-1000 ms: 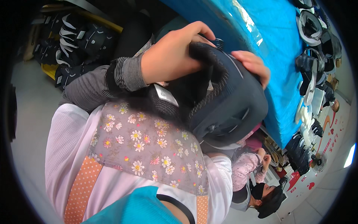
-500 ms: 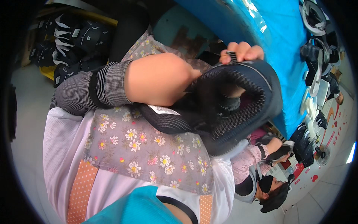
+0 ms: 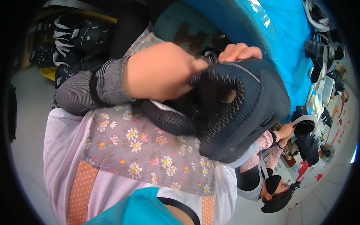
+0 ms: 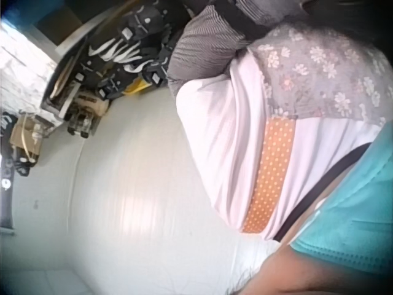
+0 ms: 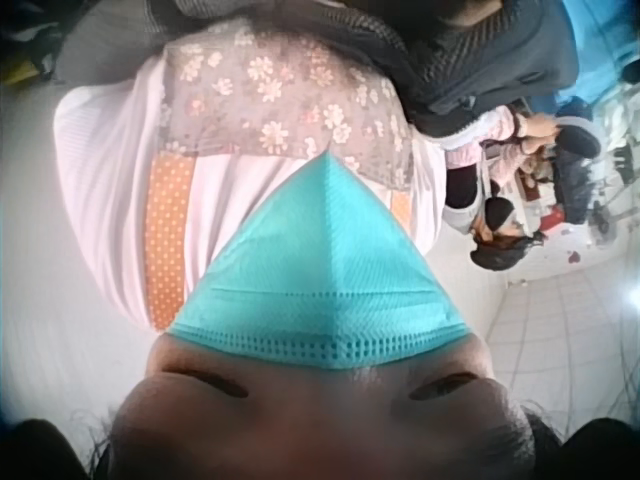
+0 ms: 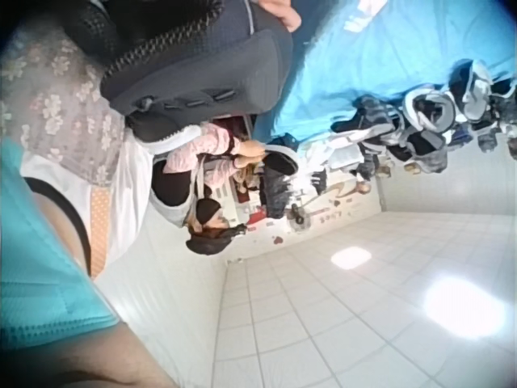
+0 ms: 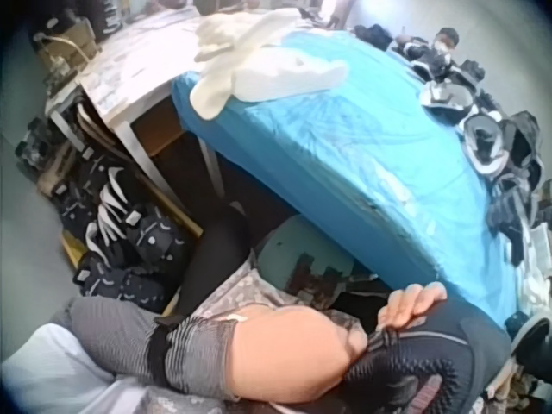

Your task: Inserting and positioning white foam padding inserts into the inner lining and heel area of a black shoe upper.

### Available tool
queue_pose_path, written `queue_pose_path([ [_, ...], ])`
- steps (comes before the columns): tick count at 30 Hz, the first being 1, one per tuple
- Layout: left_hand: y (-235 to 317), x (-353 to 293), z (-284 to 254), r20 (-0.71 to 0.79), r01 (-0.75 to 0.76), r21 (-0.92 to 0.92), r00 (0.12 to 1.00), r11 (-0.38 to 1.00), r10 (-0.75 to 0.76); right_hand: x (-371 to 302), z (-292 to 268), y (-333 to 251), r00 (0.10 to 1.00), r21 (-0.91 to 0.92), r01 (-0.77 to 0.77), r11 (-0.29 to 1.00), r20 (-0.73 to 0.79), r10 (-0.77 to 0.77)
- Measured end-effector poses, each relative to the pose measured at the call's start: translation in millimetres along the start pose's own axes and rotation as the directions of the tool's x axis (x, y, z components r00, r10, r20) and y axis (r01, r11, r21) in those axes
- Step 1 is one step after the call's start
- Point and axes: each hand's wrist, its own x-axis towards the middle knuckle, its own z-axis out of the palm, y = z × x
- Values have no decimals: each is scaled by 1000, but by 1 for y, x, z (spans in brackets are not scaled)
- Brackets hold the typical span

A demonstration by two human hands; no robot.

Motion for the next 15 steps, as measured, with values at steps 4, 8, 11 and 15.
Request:
queue_pose_path([
  [4, -18, -7, 6, -164, 53, -324, 980, 944, -112, 13, 35, 15, 947, -435, 56, 899, -263, -186],
  [8, -12, -9, -8, -109, 163, -385, 969, 908, -220, 0, -4, 6, 996, -312, -39, 949, 66, 62],
  [11, -11, -4, -10, -21, 43, -316, 998, 948, -52, -5, 22, -16, 998, -323, -57, 945, -45, 45],
  [15, -9, -3, 9, -115, -197, -68, 975, 978, 188, 12, 12, 1, 956, 46, -272, 961, 124, 264],
])
